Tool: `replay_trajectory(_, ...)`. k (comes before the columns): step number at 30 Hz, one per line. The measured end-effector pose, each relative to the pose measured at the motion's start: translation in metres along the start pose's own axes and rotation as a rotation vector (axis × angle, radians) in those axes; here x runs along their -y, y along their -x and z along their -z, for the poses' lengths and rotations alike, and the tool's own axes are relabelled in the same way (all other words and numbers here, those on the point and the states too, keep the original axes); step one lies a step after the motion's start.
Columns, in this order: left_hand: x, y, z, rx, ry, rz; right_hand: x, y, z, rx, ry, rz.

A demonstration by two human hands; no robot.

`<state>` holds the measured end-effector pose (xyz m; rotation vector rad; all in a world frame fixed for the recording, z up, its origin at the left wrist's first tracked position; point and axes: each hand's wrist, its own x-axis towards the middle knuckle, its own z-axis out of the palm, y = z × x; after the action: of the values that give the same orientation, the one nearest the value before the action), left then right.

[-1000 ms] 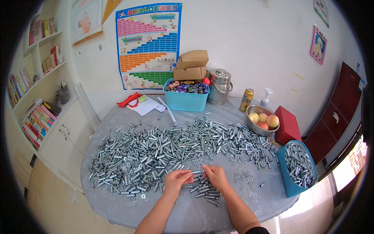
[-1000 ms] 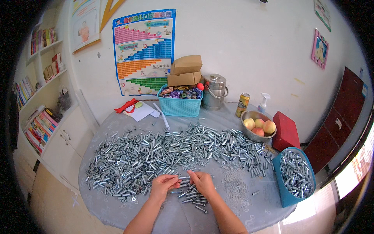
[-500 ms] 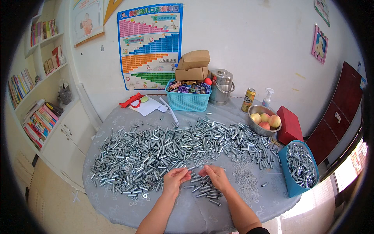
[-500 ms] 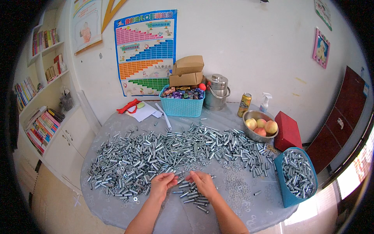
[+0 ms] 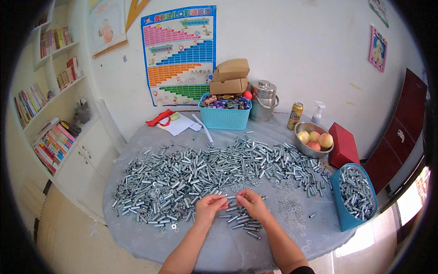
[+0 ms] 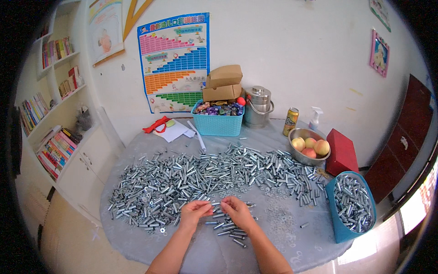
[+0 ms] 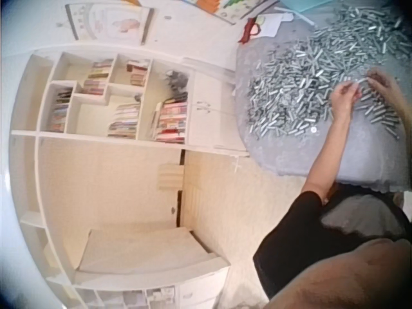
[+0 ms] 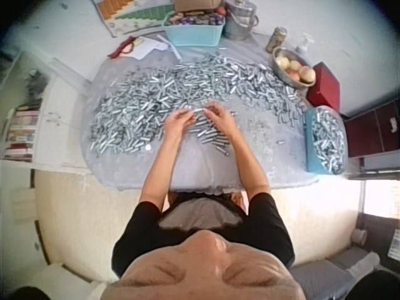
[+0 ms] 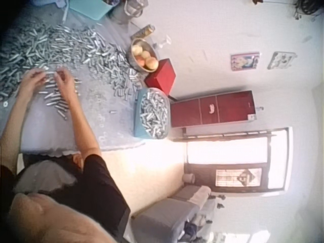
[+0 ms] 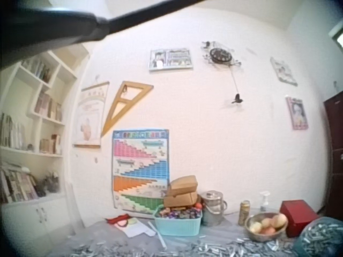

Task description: The person sits at a table covered with a large pile of metal bolts and washers. They repeatedly pick up individual bolts and washers, screw them together by hand, and place the assembled units into a blue plastic bin on the right side of the table.

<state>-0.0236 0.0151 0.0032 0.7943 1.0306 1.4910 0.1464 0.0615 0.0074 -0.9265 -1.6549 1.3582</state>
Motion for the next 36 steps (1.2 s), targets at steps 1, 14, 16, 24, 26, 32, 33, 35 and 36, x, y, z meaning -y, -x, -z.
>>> replay_trajectory(1,0.001,0.000,-0.001,0.018,-0.051,-0.038,-0.001,0.000,0.002,0.010,0.002,-0.020)
replay_trajectory(14,0.011,0.012,-0.023,0.210,-1.103,-0.847,-0.002,0.001,0.017,-0.291,0.749,0.125)
replay_trajectory(16,0.014,0.016,-0.027,0.220,-1.107,-0.788,0.003,0.002,0.021,-0.309,0.808,0.175)
replay_trajectory(24,-0.016,0.024,-0.018,0.102,-1.178,-0.723,-0.003,-0.001,0.027,-0.467,0.773,0.248)
replay_trajectory(26,-0.026,0.020,0.003,0.032,-1.244,-0.718,-0.005,-0.002,0.028,-0.418,0.781,0.236)
replay_trajectory(32,-0.038,0.018,0.058,0.197,-1.503,-0.728,0.001,-0.010,0.005,-0.269,0.644,0.309)
replay_trajectory(33,-0.038,0.018,0.058,0.205,-1.511,-0.730,0.002,-0.014,0.002,-0.206,0.660,0.333)
replay_trajectory(35,-0.038,0.018,0.057,0.218,-1.530,-0.734,0.002,-0.025,-0.008,-0.079,0.689,0.380)
replay_trajectory(36,-0.036,0.018,0.058,0.225,-1.530,-0.740,-0.001,-0.032,-0.013,-0.039,0.704,0.431)
